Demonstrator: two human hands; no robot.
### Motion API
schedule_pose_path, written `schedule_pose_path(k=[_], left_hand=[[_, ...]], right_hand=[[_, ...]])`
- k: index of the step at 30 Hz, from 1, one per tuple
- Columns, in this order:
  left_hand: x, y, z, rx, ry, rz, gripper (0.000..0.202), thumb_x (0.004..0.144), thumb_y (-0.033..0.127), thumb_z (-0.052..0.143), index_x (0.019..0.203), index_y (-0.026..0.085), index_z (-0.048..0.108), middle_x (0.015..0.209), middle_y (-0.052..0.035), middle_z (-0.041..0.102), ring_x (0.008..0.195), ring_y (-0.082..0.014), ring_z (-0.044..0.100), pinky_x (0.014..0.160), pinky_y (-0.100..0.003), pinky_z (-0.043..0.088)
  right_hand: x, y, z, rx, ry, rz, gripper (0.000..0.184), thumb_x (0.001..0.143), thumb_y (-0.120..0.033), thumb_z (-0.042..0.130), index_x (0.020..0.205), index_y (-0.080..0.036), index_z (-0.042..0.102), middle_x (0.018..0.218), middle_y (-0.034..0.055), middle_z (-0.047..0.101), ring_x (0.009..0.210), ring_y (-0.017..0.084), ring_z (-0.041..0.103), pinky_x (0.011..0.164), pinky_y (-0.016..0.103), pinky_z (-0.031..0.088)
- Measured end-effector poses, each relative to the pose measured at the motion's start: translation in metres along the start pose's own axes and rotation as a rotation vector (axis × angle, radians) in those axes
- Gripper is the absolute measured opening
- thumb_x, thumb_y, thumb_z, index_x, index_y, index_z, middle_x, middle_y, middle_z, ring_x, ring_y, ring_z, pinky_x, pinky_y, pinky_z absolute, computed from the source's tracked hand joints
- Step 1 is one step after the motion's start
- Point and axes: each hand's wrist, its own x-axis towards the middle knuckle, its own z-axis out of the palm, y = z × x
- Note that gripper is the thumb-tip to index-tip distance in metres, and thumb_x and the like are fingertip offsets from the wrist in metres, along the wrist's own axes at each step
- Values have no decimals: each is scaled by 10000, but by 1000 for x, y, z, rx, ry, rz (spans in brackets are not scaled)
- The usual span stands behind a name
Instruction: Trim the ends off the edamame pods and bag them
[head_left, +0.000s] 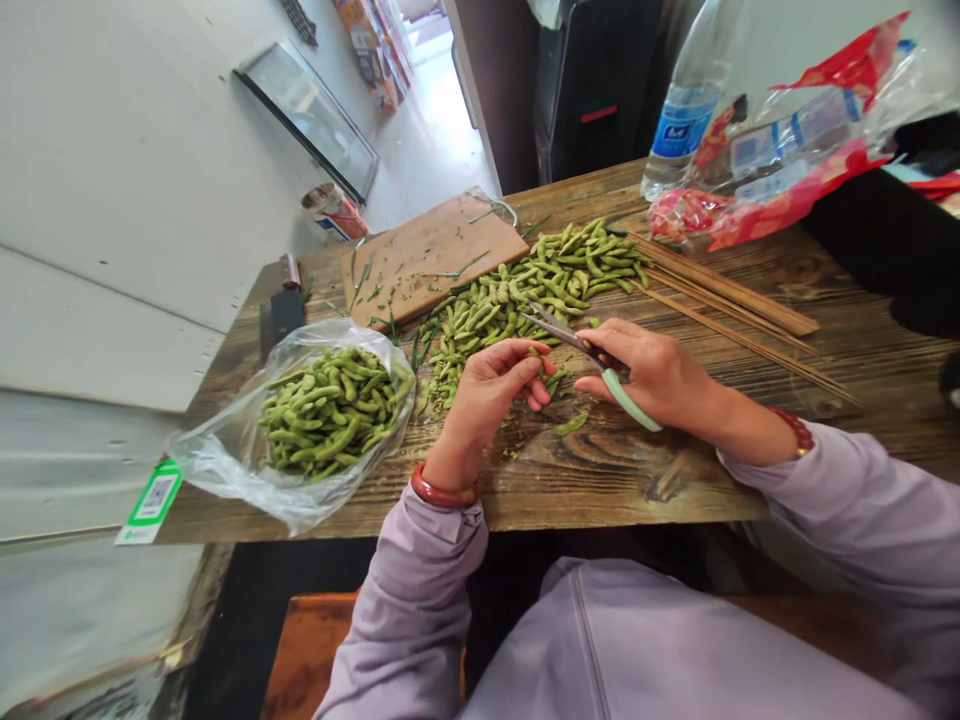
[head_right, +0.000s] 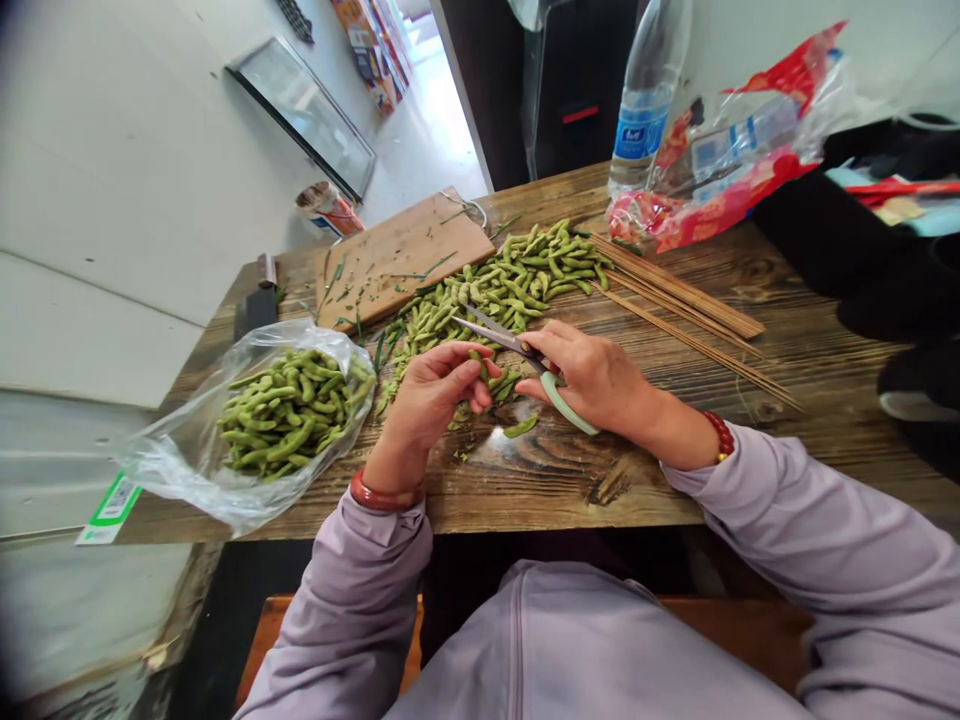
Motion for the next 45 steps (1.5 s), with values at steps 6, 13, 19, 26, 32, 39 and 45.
schedule_pose_path(k=[6, 13, 19, 26, 32, 39, 45], left_hand=[[2, -6, -1, 39, 47, 44, 244, 763, 341, 811, 824, 149, 674, 691, 13, 674, 438, -43, 528, 387, -160, 348], [1, -7, 6, 66, 94, 10, 309, 710, 406, 844, 857, 165, 718, 666, 17, 659, 452, -62, 524, 398, -187, 357], [0, -5, 11, 115, 61, -1, 251, 724, 369, 829, 833, 156, 750, 655, 9, 651, 453, -63, 508, 406, -195, 340], [1, -7, 9, 125, 59, 11, 240, 721, 366, 832, 829, 162, 768, 655, 10, 645, 440, -50, 467, 402, -197, 318], [0, -5, 4, 125, 25, 15, 204, 733, 354, 833, 812, 173, 782, 618, 10, 608, 446, -51, 409, 409, -208, 313], [-3, 0, -3, 143, -28, 1, 205, 743, 368, 828, 807, 177, 789, 598, 12, 577, 447, -50, 363, 410, -217, 260], [-2, -2, -7, 141, -13, -15, 238, 733, 387, 829, 840, 179, 785, 619, 18, 595, 451, -51, 388, 419, -212, 281]], right_hand=[[0, -1, 1, 35, -58, -39, 469, 873, -412, 711, 1274, -202, 589, 1086, 105, 655, 809, 223, 658, 741, 375, 563], [-1, -2, 3, 19, -104, -84, 572, 830, -414, 765, 1335, -237, 562, 1116, 100, 647, 960, 275, 669, 827, 413, 573], [0, -1, 4, -6, -108, -108, 581, 819, -381, 775, 1327, -199, 558, 1113, 121, 644, 970, 290, 657, 827, 429, 566], [2, 0, 3, -66, -109, -152, 487, 877, -469, 699, 1255, -177, 602, 1053, 126, 665, 922, 294, 650, 783, 418, 544], [3, -2, 2, -107, -111, -183, 391, 905, -400, 681, 1212, -168, 609, 1019, 120, 674, 901, 276, 657, 754, 387, 532], [2, -5, 4, -128, -111, -190, 389, 893, -368, 704, 1219, -182, 604, 1017, 110, 688, 881, 264, 675, 724, 372, 541], [2, -4, 4, -156, -123, -173, 396, 889, -362, 714, 1226, -188, 602, 1018, 92, 698, 852, 241, 690, 696, 340, 544]])
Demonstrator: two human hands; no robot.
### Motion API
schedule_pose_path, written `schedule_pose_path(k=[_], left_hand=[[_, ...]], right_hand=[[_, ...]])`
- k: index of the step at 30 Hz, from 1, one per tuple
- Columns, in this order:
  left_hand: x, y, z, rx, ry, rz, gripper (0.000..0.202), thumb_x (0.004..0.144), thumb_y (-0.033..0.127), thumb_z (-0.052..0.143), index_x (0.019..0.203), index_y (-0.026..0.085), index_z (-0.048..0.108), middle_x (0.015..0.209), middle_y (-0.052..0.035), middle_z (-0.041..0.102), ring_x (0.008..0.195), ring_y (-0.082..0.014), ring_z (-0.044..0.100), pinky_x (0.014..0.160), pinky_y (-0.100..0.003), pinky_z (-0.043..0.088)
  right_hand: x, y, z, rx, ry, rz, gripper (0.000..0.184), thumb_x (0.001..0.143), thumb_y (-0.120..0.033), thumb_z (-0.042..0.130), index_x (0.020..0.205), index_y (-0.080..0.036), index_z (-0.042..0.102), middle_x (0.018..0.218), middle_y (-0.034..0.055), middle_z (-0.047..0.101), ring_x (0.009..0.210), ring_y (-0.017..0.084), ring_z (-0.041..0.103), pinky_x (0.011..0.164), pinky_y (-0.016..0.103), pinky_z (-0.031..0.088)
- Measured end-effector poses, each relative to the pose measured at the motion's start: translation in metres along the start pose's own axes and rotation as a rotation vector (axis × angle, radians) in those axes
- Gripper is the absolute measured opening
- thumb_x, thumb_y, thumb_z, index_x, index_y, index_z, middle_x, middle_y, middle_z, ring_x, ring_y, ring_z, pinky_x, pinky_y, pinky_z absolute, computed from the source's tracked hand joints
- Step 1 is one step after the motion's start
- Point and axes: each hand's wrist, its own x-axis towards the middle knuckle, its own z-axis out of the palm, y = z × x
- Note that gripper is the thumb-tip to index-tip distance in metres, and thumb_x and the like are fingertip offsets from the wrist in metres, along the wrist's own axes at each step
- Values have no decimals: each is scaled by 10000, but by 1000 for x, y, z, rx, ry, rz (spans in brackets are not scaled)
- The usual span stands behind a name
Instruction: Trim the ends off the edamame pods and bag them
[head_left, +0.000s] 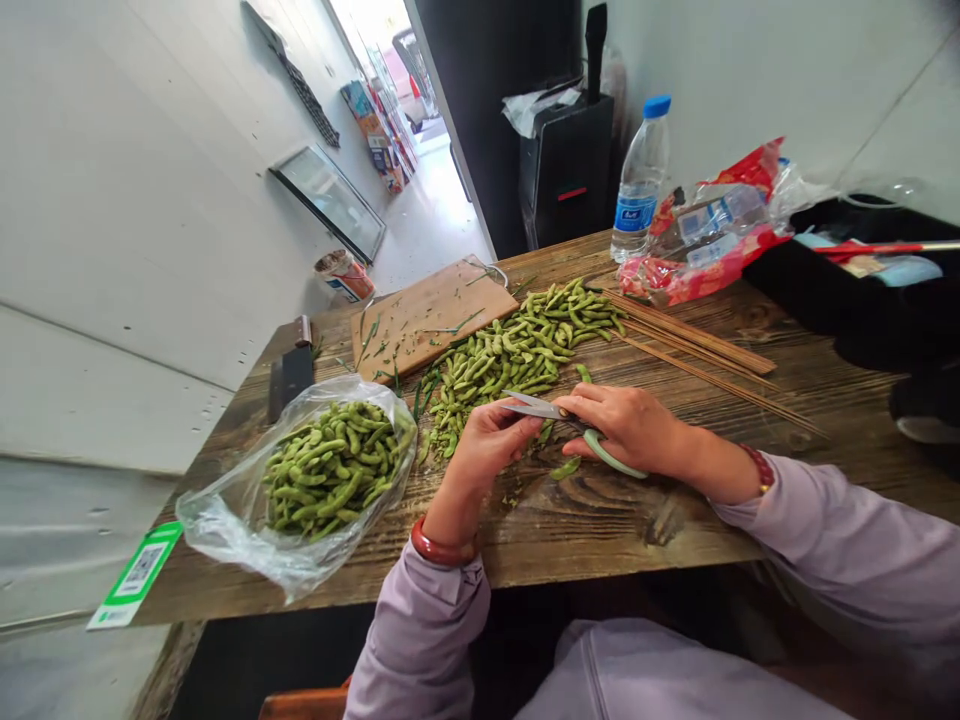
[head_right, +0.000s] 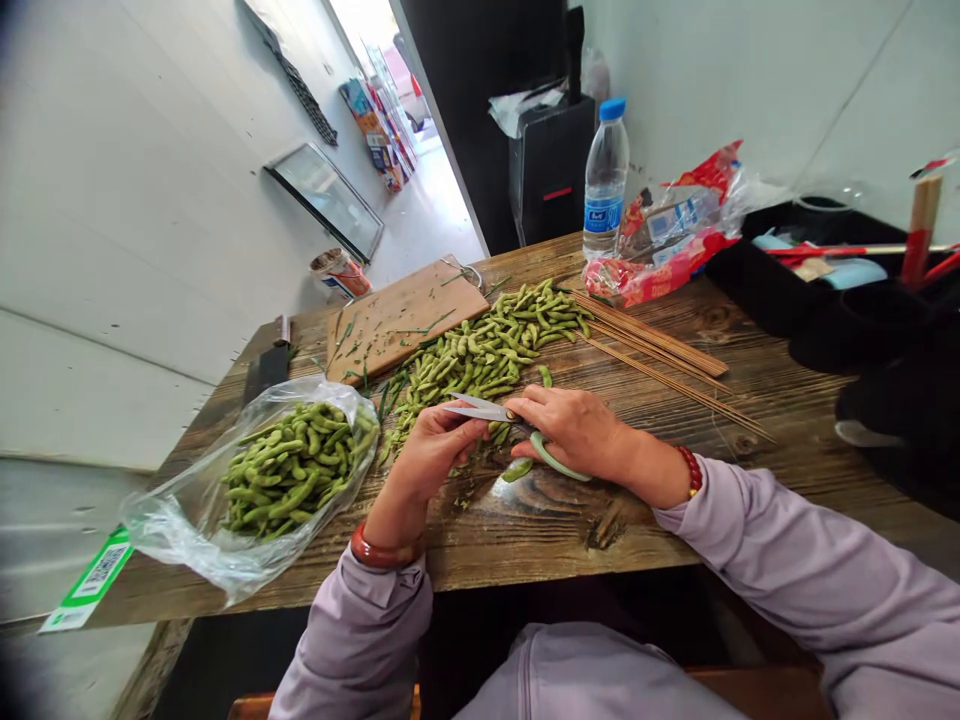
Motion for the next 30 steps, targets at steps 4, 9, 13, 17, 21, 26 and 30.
schedule_pose_path(k=[4, 9, 13, 17, 21, 26, 30], left_hand=[[3, -2, -2, 3, 132, 54, 202, 708, 330, 842, 815, 171, 778, 716, -2, 656, 512, -50, 448, 458, -196, 330], [6, 0, -3, -169, 210, 45, 240, 695, 337, 844, 832, 168, 741, 595, 46, 559, 476, -46, 450, 439, -180, 336], [7, 2, -5, -325, 185, 4, 321, 645, 320, 876, 863, 159, 704, 688, 20, 655, 504, -52, 536, 459, -172, 401], [7, 1, -3, -395, 155, -1, 319, 650, 296, 882, 864, 154, 691, 705, 11, 680, 511, -53, 564, 465, -161, 426], [7, -1, 2, -408, 119, 4, 308, 657, 287, 884, 850, 146, 690, 698, 12, 676, 510, -55, 568, 469, -165, 441], [7, -4, 10, -337, 59, -26, 315, 667, 329, 882, 811, 128, 687, 684, 6, 659, 488, -60, 555, 461, -186, 432], [6, -5, 12, -286, 62, -46, 321, 673, 352, 874, 770, 128, 665, 659, 13, 635, 471, -49, 518, 445, -182, 388]], right_hand=[[1, 3, 0, 37, 62, 38, 397, 908, -382, 689, 1237, -179, 599, 1004, 99, 690, 858, 249, 695, 715, 353, 561], [0, 5, -1, 93, 128, 105, 442, 904, -426, 685, 1269, -200, 583, 1067, 111, 668, 832, 243, 687, 739, 378, 580], [-1, 6, 1, 149, 154, 122, 497, 879, -417, 716, 1300, -200, 568, 1123, 123, 656, 881, 256, 688, 781, 404, 591], [-1, 6, 4, 144, 148, 101, 533, 858, -427, 732, 1299, -174, 576, 1110, 131, 655, 919, 279, 686, 790, 423, 595], [0, 5, 5, 138, 124, 48, 547, 864, -458, 725, 1302, -170, 571, 1101, 127, 653, 955, 280, 679, 826, 420, 588], [0, 4, 6, 143, 147, 27, 550, 876, -485, 710, 1289, -152, 565, 1090, 132, 652, 958, 278, 672, 825, 409, 578], [0, 4, 4, 92, 155, 16, 486, 909, -485, 671, 1246, -148, 578, 1030, 119, 657, 888, 254, 672, 765, 374, 568]])
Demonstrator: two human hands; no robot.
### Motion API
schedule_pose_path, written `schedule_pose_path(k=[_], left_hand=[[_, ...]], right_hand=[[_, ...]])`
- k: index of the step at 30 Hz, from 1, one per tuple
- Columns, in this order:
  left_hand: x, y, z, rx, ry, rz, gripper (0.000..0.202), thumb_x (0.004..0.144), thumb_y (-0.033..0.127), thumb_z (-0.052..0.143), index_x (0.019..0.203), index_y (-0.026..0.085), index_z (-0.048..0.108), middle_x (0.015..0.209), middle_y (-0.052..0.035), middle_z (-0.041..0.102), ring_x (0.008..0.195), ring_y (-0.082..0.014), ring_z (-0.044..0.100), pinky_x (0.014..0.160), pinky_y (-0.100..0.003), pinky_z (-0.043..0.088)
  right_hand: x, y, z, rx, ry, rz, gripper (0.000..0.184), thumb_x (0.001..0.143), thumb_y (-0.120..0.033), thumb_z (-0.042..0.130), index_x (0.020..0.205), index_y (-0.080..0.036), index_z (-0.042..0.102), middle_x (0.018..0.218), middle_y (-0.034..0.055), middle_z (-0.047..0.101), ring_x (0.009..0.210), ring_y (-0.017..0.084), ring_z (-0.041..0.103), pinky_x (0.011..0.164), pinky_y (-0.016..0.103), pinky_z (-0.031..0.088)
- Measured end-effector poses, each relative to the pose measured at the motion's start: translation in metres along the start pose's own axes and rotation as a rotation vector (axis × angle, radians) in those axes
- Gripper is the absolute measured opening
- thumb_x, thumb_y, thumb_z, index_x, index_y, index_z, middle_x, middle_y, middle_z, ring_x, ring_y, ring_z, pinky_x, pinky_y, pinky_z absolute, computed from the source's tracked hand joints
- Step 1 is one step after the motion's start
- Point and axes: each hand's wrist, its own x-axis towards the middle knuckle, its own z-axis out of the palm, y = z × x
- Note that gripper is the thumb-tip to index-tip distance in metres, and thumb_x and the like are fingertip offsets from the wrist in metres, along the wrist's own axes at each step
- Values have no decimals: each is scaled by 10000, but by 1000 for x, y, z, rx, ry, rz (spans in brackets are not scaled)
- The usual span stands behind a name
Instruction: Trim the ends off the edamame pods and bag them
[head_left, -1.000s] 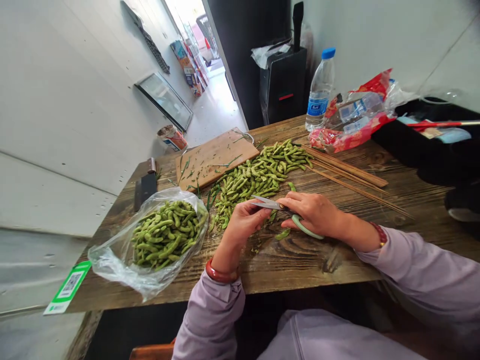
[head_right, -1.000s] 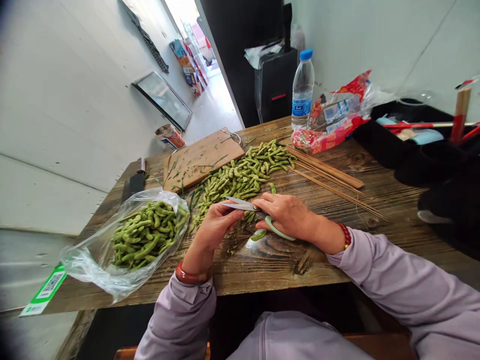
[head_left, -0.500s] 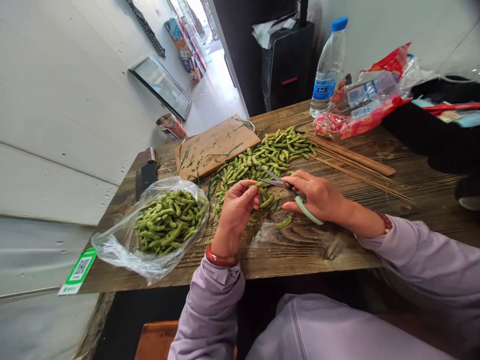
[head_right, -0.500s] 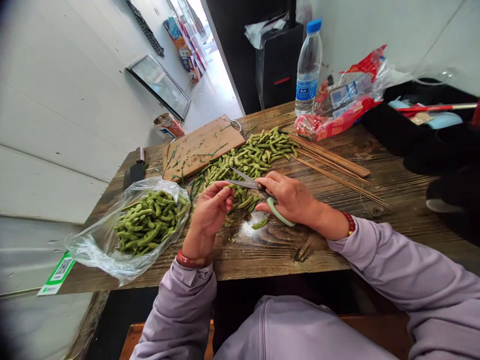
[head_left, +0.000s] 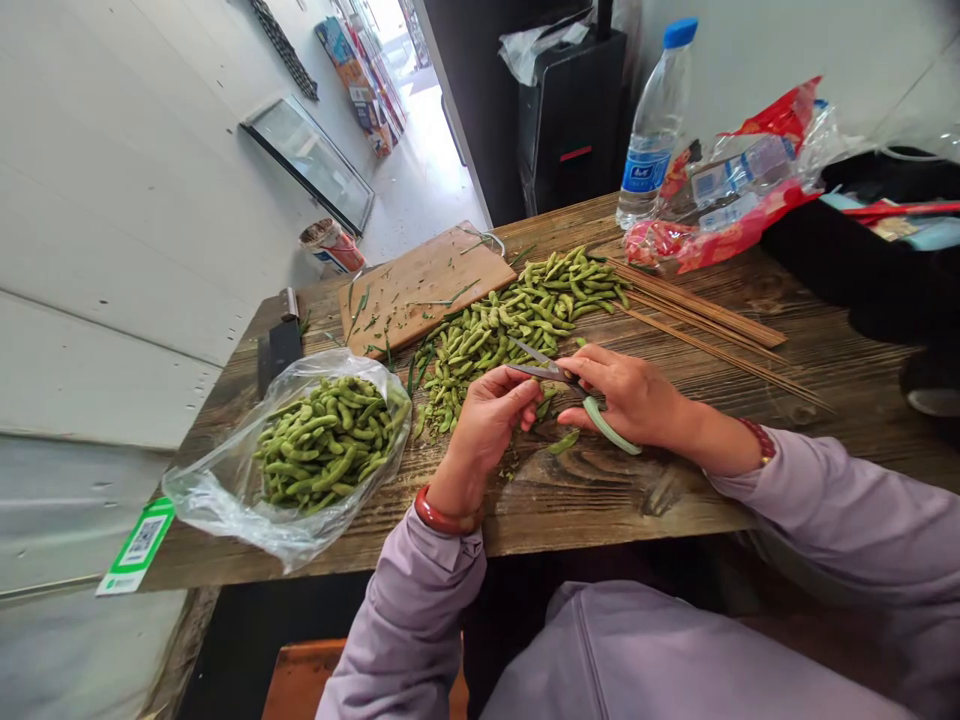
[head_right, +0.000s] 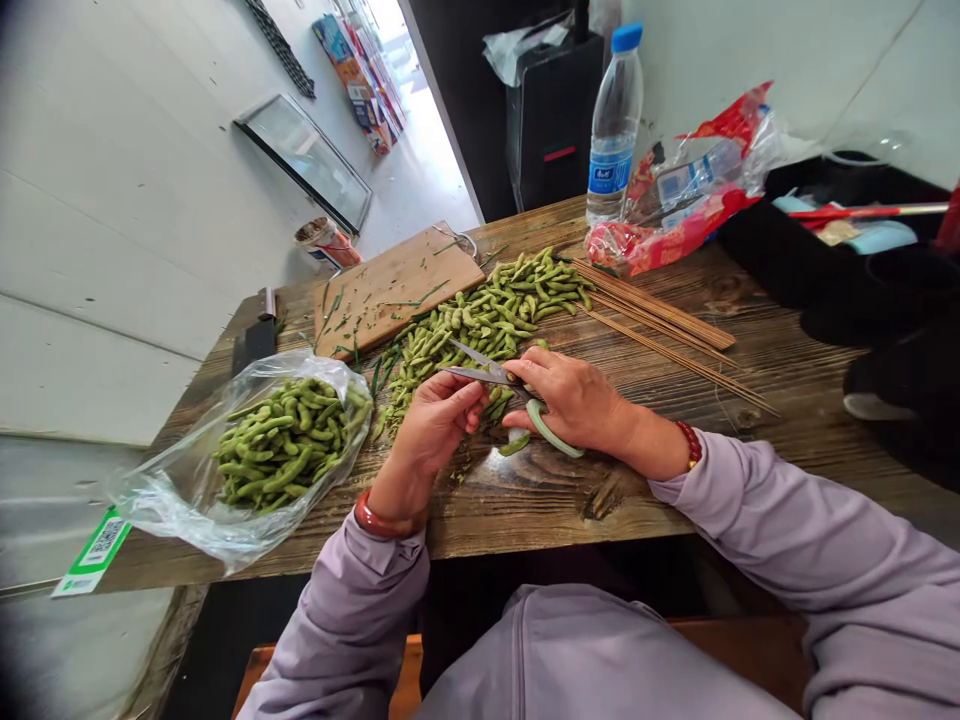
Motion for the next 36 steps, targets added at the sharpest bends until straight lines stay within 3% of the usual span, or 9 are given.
schedule_pose_path(k=[9, 19, 29, 33, 36], left_hand=[[2, 3, -4, -17, 63, 63, 322, 660, 349, 886, 787, 143, 674, 589, 51, 510, 480, -30, 398, 437, -169, 282], [-1, 6, -2, -15, 44, 19, 358, 643, 370, 892, 739, 137, 637, 549, 61, 483, 448, -26, 357, 423, -177, 237], [2, 6, -10, -48, 109, 78, 334, 682, 345, 866, 786, 142, 623, 585, 66, 476, 472, -27, 374, 436, -161, 268], [2, 10, -13, -130, 155, 98, 312, 743, 353, 799, 786, 170, 550, 686, 39, 540, 539, -61, 502, 467, -173, 368], [3, 13, -15, -139, 117, 70, 264, 766, 338, 745, 781, 170, 542, 784, 7, 593, 594, -91, 569, 517, -216, 449]], right_hand=[[-1, -2, -2, -102, -94, 4, 399, 922, -428, 662, 1197, -147, 595, 990, 103, 660, 856, 251, 657, 726, 355, 530], [-2, -3, -3, -156, -114, -3, 398, 933, -426, 651, 1198, -135, 600, 1002, 109, 669, 875, 257, 667, 723, 348, 526], [0, -4, -3, -90, -101, 54, 400, 925, -384, 676, 1229, -135, 604, 1036, 112, 692, 873, 243, 692, 733, 338, 547], [0, -1, -3, -65, -42, 95, 411, 917, -411, 684, 1224, -147, 611, 1028, 110, 689, 826, 232, 689, 714, 335, 546], [-1, 1, -2, -46, -33, 85, 405, 910, -398, 693, 1217, -145, 617, 1023, 112, 686, 820, 236, 688, 714, 342, 549]])
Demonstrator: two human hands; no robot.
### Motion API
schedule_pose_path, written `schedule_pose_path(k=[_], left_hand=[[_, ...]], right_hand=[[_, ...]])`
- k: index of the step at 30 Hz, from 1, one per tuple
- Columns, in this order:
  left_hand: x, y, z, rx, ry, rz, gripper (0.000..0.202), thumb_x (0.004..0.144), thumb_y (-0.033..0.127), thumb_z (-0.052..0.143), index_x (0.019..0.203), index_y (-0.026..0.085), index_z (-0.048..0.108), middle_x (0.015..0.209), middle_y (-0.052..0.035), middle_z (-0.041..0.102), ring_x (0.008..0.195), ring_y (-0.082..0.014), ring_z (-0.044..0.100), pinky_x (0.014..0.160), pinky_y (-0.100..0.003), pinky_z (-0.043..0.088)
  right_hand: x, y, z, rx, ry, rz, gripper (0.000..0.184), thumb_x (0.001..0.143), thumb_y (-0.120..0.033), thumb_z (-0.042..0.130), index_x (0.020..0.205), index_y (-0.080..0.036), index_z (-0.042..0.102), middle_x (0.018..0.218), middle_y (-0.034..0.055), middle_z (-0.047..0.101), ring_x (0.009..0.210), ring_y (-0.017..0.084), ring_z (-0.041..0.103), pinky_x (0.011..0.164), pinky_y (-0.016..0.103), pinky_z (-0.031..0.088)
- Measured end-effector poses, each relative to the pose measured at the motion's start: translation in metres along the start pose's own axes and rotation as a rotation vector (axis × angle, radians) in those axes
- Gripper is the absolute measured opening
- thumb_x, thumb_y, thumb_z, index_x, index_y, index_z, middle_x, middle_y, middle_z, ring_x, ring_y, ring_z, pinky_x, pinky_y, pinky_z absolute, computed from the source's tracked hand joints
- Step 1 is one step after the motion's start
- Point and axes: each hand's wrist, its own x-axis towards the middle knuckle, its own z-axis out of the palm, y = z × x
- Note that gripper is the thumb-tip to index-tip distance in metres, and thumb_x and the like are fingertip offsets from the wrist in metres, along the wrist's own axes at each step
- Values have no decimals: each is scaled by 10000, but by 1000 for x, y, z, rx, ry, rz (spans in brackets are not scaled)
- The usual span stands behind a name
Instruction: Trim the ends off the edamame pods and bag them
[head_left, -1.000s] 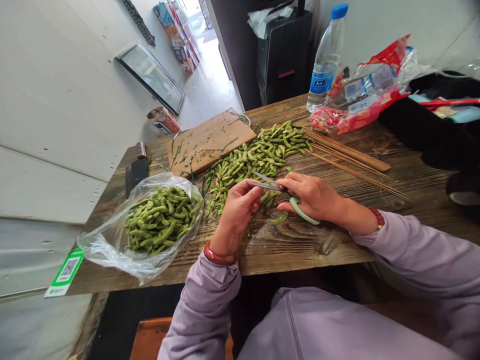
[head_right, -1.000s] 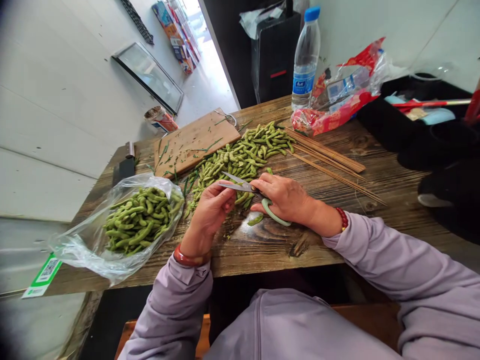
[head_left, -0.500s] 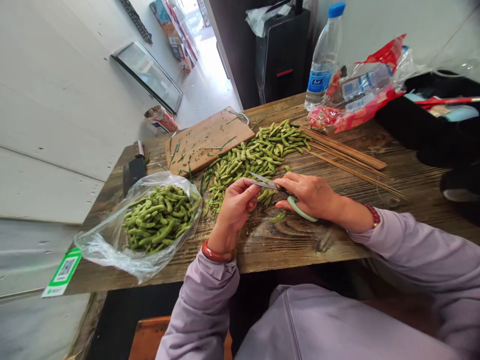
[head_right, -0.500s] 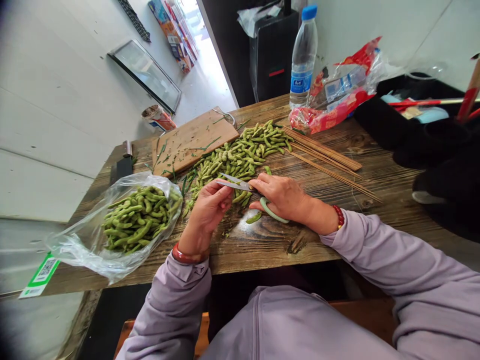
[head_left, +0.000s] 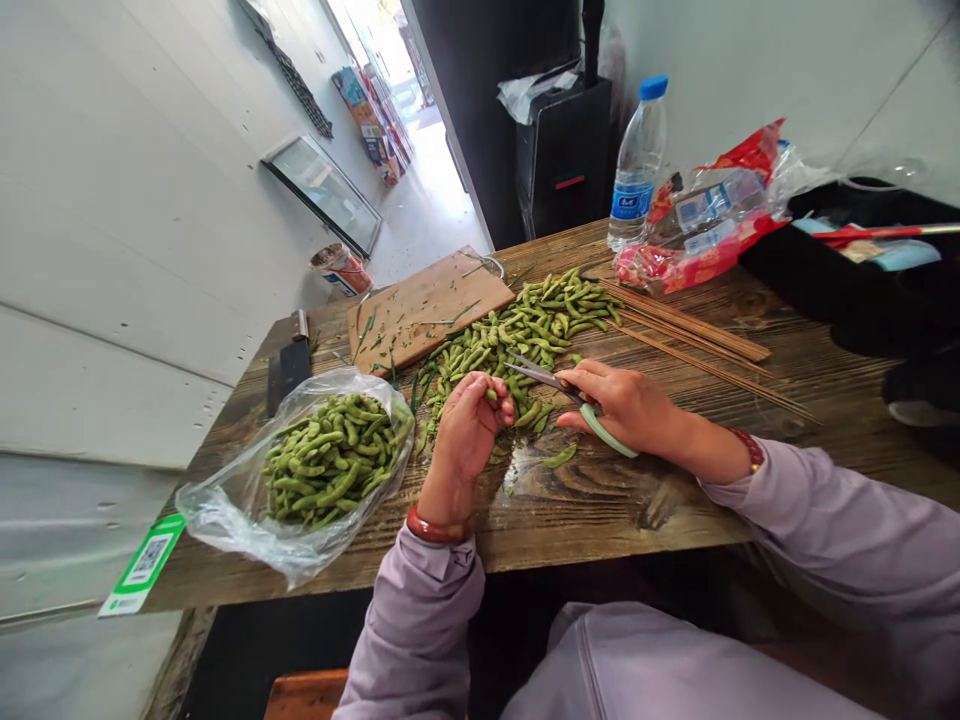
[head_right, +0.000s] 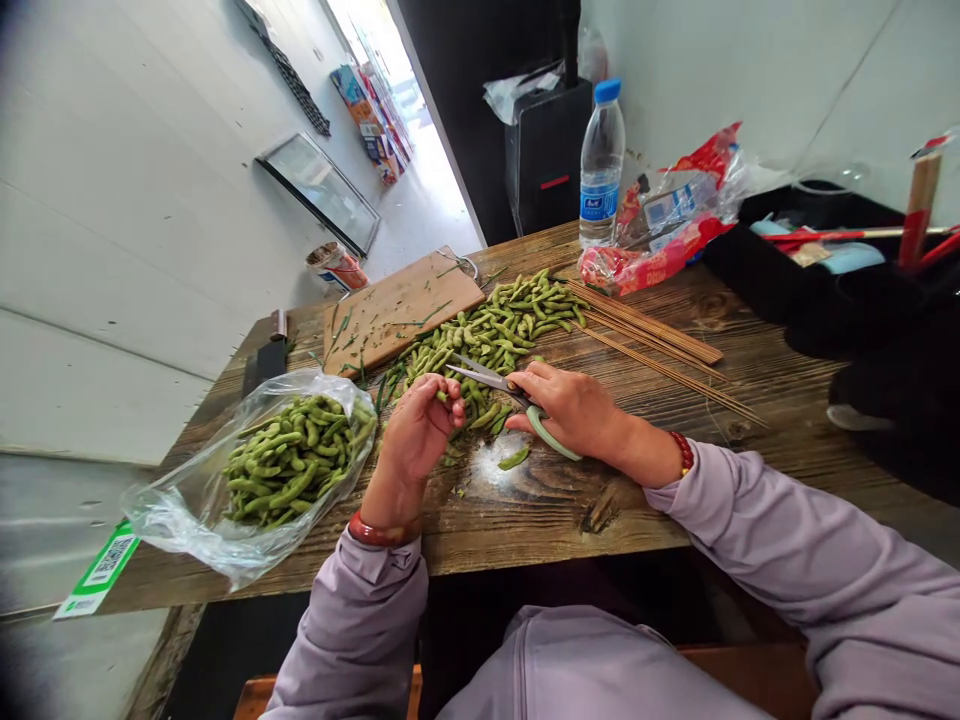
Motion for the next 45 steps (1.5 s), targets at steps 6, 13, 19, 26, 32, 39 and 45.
schedule_pose_path(k=[6, 13, 19, 26, 32, 39, 45], left_hand=[[3, -6, -6, 415, -34, 48, 145, 803, 315, 682, 835, 174, 664, 642, 32, 519, 550, -95, 446, 514, -220, 334], [1, -16, -3, 1367, -116, 325, 43, 785, 228, 738, 803, 208, 705, 749, -20, 585, 718, -175, 513, 676, -288, 365], [6, -17, -7, 1284, -76, 365, 86, 762, 104, 669, 736, 183, 649, 711, 0, 548, 688, -150, 482, 663, -275, 340], [1, -8, -5, 689, -59, 162, 144, 774, 268, 727, 814, 162, 639, 773, -9, 629, 677, -117, 515, 603, -228, 388], [-4, -4, 1, 463, -111, 61, 257, 785, 363, 764, 916, 153, 697, 775, -15, 647, 593, -79, 476, 517, -202, 344], [-2, -6, -2, 405, -136, 78, 261, 826, 396, 741, 933, 157, 742, 698, 11, 573, 546, -61, 436, 506, -206, 318], [-5, -5, 2, 430, -50, 125, 263, 742, 373, 817, 834, 155, 701, 679, 28, 554, 563, -65, 413, 505, -195, 332]], right_hand=[[1, 0, 0, 7, -14, 10, 378, 906, -377, 696, 1222, -184, 617, 1025, 95, 686, 818, 222, 679, 713, 329, 545], [1, 1, 0, -14, -31, 5, 400, 919, -393, 681, 1229, -151, 613, 1035, 111, 688, 841, 235, 680, 721, 341, 541], [1, 1, 1, -16, -28, 22, 408, 905, -386, 697, 1247, -182, 604, 1058, 93, 685, 850, 217, 678, 731, 316, 527], [1, 1, -1, -15, -17, 39, 432, 898, -389, 702, 1256, -164, 608, 1059, 103, 679, 782, 205, 659, 711, 324, 525], [1, 2, 0, 17, -35, 60, 448, 877, -367, 722, 1276, -202, 603, 1070, 92, 673, 831, 218, 662, 746, 339, 537], [1, 1, 1, 19, -42, 47, 448, 881, -356, 720, 1274, -180, 597, 1058, 96, 664, 846, 227, 658, 757, 353, 545], [0, 2, 2, 64, -43, 2, 484, 868, -373, 731, 1299, -206, 587, 1065, 93, 660, 904, 242, 667, 778, 364, 553]])
